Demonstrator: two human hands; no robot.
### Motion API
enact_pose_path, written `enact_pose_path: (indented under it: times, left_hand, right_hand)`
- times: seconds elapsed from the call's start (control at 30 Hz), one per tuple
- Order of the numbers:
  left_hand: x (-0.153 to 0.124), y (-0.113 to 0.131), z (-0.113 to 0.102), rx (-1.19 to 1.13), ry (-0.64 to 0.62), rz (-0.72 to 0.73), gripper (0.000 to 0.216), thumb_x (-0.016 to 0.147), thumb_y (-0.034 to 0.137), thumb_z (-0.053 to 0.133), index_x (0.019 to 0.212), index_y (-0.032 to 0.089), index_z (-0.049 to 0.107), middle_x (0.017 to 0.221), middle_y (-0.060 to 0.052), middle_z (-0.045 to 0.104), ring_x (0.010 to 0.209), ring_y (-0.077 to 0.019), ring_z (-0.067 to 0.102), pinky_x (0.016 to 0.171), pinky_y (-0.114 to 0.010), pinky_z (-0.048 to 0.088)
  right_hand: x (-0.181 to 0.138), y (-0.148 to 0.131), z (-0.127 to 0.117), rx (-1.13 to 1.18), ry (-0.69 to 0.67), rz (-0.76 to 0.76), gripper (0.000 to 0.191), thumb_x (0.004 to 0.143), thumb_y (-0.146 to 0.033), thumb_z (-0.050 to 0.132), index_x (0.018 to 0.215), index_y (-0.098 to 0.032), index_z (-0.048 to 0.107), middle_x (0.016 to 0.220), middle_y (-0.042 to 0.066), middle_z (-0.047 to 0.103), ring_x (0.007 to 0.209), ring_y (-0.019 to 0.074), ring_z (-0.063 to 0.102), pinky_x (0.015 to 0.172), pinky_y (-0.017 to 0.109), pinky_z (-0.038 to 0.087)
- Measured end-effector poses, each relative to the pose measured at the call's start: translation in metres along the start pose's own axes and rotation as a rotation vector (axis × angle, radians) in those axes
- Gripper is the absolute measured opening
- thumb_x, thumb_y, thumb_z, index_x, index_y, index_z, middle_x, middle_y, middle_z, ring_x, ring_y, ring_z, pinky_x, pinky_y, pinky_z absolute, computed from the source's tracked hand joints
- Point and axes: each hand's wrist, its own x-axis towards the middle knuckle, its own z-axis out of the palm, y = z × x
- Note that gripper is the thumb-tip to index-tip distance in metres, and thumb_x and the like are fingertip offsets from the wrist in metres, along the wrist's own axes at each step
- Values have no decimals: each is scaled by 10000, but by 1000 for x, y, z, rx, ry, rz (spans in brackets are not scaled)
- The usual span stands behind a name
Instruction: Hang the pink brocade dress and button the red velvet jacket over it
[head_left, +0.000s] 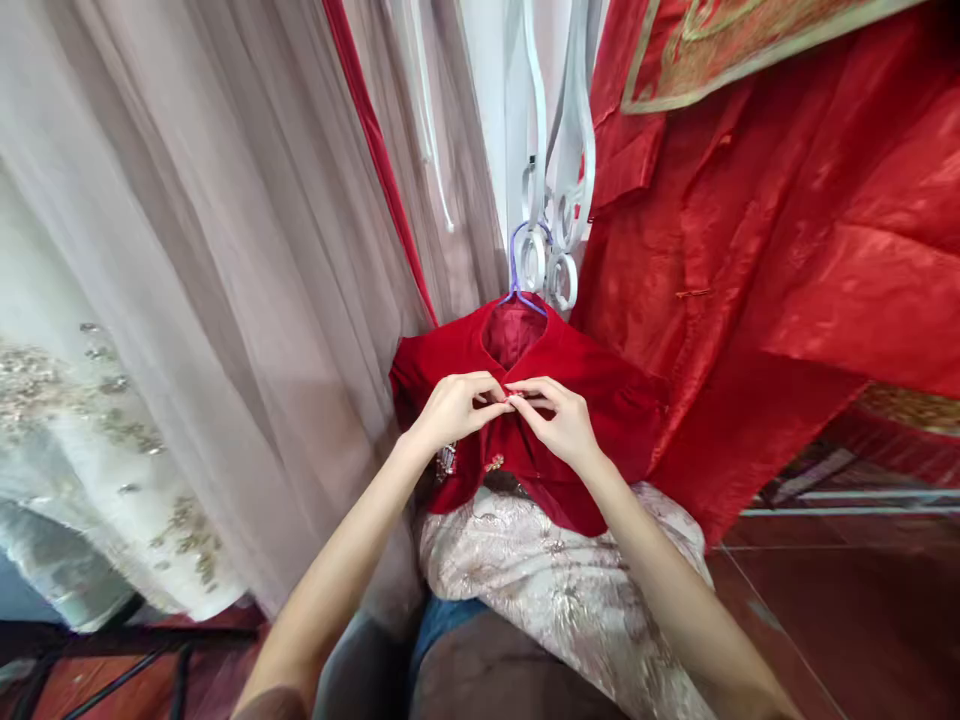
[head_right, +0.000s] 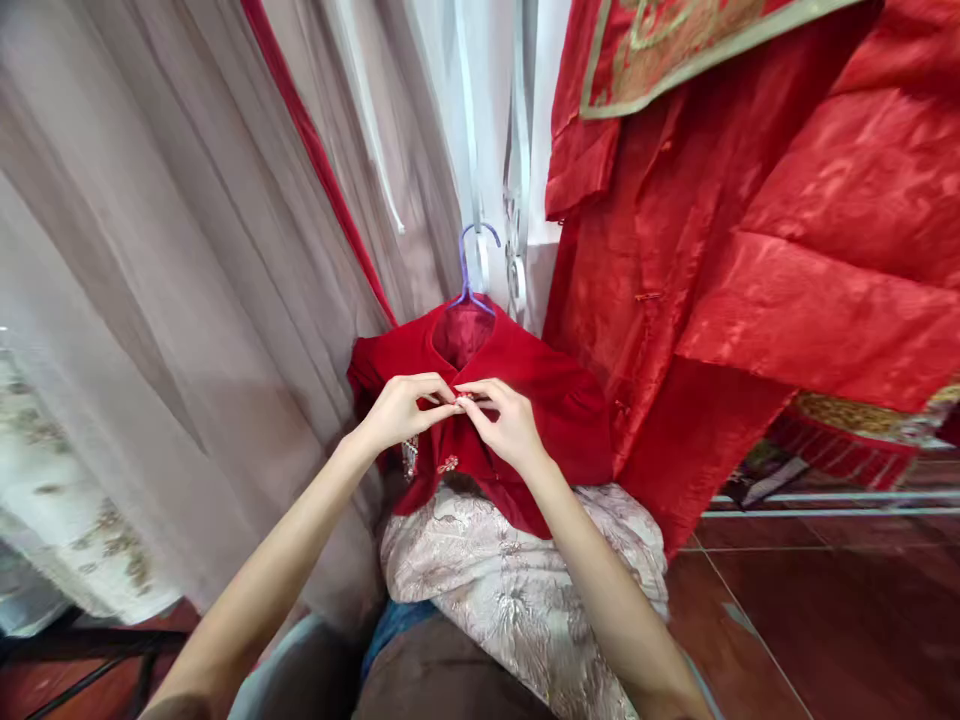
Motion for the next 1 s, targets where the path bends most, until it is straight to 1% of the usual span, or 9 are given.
enact_pose_path:
  times: [0.37,0.53,0.7,0.77,0.8,0.87,0.93,0.97,1.0]
  left_hand:
    - [12,-9,-4,7,-90,53,174,824,320,609,740,176,660,739,-4,641,655,-117,582,631,-215,389]
    - [13,-10,1,-11,-91,58,211,845,322,572,708,177,643,721,4,616,650,-111,563,620,-214,380]
    - [8,-4,0,84,-77,26,209,851,377,560,794,199,651,787,-6,638,740,-139,591,667,-232,417]
    - [7,-6,-8,158,-18,22,218,807,427,614,859,221,661,861,-12,653,832,-167,599,733,-259,441]
    - [7,-9,-13,195,57,15,245,787,443,635,902,228,662,920,-21,655,894,-184,594,788,-282,446]
    - [7,-22,-26,260,281,-29,300,796,438,627,1010,229,645,1046,-51,635,1016,-212,564,912,-336,424]
    - [6,-39,-39,300,466,-116,322,844,403,570,1099,210,610,1103,-79,613,1072,-223,541,973,-371,396]
    - [4,-47,-43,308,489,-169,317,862,395,542,1107,203,603,1088,-83,616,1058,-224,549,969,-375,403]
    - [2,-55,-46,308,472,-221,306,875,397,518,1091,200,608,1054,-81,625,1024,-221,565,952,-374,417]
  right_hand:
    - [3,3,-3,-16,-67,13,174,849,-272,573,993,-225,658,957,40,676,828,167,657,727,326,624]
    - [5,3,-3,-18,-60,25,202,850,-265,565,1030,-224,648,968,34,676,833,158,649,736,321,621]
    - [0,3,-6,3,-91,68,206,870,-311,550,1037,-234,643,988,41,658,885,170,648,753,327,612]
    - [-9,4,-9,-34,-38,74,248,886,-314,529,1108,-239,611,1067,61,633,978,188,630,811,353,592]
    - [-14,5,-12,-93,22,69,275,890,-308,522,1147,-239,591,1123,75,611,1043,202,605,865,380,568]
    - [-22,11,-19,-269,158,46,346,884,-289,525,1224,-230,544,1232,105,554,1174,233,524,991,452,473]
    - [-25,20,-28,-425,220,19,439,869,-279,538,1299,-213,479,1310,127,507,1260,255,442,1071,502,363]
    - [-24,25,-32,-470,213,10,480,865,-280,541,1329,-205,445,1335,134,491,1282,259,417,1087,512,330]
    - [-22,29,-36,-491,189,6,510,865,-283,538,1353,-201,414,1356,137,478,1297,259,401,1093,514,316]
